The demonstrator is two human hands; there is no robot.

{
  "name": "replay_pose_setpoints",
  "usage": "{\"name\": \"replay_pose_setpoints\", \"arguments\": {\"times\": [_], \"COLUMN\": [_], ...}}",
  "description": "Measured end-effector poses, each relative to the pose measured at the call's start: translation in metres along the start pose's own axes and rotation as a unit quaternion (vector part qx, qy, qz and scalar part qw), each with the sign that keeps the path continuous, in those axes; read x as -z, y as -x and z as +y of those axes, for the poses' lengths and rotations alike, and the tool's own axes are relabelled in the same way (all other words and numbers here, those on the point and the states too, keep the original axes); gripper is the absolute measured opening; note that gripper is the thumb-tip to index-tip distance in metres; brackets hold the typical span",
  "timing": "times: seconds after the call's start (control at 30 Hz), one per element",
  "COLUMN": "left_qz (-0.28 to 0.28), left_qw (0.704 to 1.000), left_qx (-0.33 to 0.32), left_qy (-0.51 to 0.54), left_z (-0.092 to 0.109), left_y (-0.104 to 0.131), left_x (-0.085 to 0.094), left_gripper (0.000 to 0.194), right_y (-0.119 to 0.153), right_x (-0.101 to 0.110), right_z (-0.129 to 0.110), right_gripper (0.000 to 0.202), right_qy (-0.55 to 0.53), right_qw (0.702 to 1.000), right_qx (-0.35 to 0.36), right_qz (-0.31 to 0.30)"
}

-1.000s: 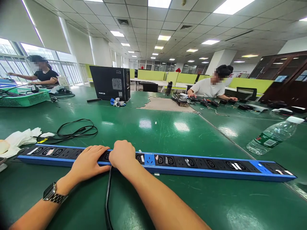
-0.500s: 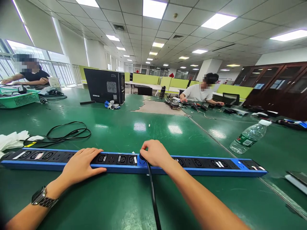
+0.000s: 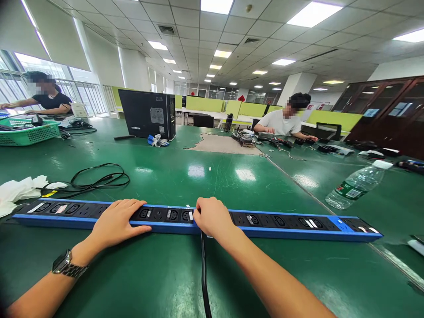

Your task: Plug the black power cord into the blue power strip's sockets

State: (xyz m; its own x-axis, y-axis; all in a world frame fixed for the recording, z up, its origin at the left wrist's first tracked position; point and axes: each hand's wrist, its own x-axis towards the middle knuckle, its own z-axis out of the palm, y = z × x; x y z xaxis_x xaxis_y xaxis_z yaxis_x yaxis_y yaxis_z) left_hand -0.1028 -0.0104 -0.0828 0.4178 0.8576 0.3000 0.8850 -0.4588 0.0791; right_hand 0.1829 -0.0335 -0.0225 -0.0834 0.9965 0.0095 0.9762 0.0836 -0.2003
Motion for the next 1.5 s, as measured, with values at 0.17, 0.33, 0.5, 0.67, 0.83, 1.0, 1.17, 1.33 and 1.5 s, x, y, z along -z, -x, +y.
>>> {"name": "replay_pose_setpoints", "arguments": {"times": [0.17,0.33,0.5,0.67,0.83,1.0,1.17,1.33,1.5], "left_qz": [0.009,0.006,0.018,0.014,0.015,0.007,0.016,0.016,0.019], "left_qw": [1.000,1.000,1.000,1.000,1.000,1.000,1.000,1.000,1.000], "left_qx": [-0.004,0.004,-0.002,-0.001,0.003,0.003,0.002,-0.007,0.002], "left_qy": [0.005,-0.001,0.004,-0.001,0.000,-0.002,0.000,0.000,0.004], "left_z": [-0.001,0.000,-0.001,0.000,0.000,0.001,0.000,-0.002,-0.001], "left_y": [0.000,0.000,0.000,0.000,0.000,-0.001,0.001,0.002,0.003], "left_x": [-0.001,0.000,-0.001,-0.001,-0.001,0.000,0.000,-0.002,-0.002], "left_gripper": [0.073,0.074,0.074,0.076,0.074,0.074,0.074,0.074,0.072], "right_y": [0.002,0.019,0.031,0.028,0.029,0.036,0.037,0.035,0.016], "right_x": [0.045,0.104,0.065,0.035,0.032,0.010,0.015,0.079,0.064], "right_z": [0.005,0.047,0.104,0.119,0.118,0.119,0.115,0.060,-0.040], "right_gripper": [0.022,0.026,0.027,0.030,0.029,0.032,0.032,0.030,0.023], "right_qy": [-0.068,-0.093,-0.064,-0.063,-0.067,-0.039,-0.024,-0.072,-0.134], "right_qw": [0.994,0.987,0.998,0.998,0.997,0.998,0.998,0.981,0.985], "right_qx": [0.029,0.040,0.017,0.006,-0.008,-0.017,-0.028,-0.027,0.084], "right_qz": [0.082,0.121,0.022,0.016,0.029,0.054,0.052,0.181,0.062]}}
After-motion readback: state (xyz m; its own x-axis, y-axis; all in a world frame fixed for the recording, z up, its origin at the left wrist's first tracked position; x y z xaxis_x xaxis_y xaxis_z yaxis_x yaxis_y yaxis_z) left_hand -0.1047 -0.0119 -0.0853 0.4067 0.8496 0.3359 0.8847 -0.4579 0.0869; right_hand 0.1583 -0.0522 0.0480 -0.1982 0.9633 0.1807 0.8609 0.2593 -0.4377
